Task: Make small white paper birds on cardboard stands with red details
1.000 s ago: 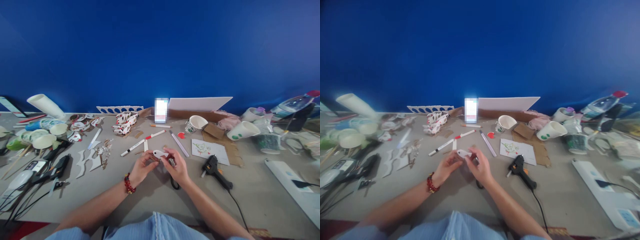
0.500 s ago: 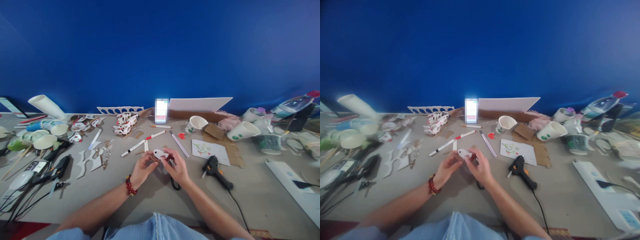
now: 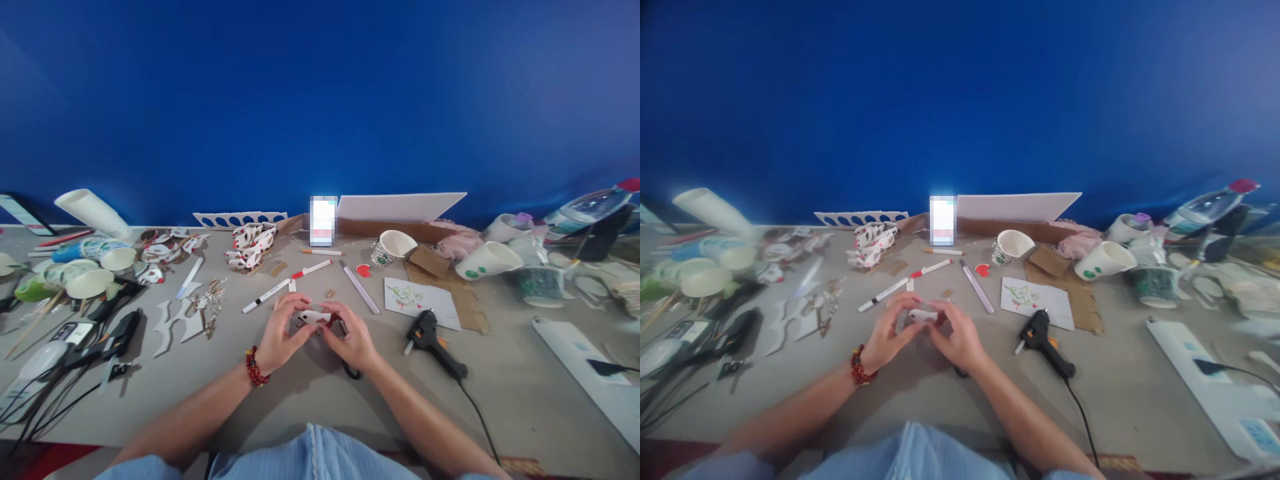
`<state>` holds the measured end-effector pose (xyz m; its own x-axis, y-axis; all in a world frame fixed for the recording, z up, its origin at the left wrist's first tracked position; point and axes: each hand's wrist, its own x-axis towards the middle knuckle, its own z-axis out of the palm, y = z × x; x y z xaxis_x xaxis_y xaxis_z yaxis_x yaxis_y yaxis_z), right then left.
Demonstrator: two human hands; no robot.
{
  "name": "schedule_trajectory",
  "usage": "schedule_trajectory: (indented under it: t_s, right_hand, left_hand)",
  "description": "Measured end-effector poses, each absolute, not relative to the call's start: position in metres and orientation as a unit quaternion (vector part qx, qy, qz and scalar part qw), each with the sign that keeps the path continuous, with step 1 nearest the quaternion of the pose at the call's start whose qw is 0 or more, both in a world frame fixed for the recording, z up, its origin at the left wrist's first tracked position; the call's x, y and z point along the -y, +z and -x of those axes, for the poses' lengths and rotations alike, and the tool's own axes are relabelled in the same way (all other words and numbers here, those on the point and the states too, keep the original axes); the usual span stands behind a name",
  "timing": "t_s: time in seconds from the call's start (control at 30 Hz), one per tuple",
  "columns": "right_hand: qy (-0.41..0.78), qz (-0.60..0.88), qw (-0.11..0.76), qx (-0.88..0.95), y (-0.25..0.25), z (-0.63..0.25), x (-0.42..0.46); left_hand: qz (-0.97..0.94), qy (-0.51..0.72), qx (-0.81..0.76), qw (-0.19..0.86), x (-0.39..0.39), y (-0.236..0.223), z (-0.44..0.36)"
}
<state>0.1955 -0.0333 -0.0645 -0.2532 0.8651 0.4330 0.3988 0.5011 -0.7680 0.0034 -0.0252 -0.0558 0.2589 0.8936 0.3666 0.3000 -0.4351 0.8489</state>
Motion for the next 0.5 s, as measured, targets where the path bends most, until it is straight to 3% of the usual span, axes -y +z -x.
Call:
schedule_trajectory:
  t_s: [0.23, 0.5]
  right_hand:
    - [0.272, 0.385, 0.423, 0.774, -0.057, -0.198, 0.035]
    - [0.273, 0.315, 0.46, 0.784, -0.053, -0.201, 0.031]
  left_hand:
    - [-0.754, 0.436, -0.396, 0.291, 0.026, -0.052, -0.004]
    - [-0.829, 0.426, -0.345, 0.11, 0.029, -0.052, 0.006]
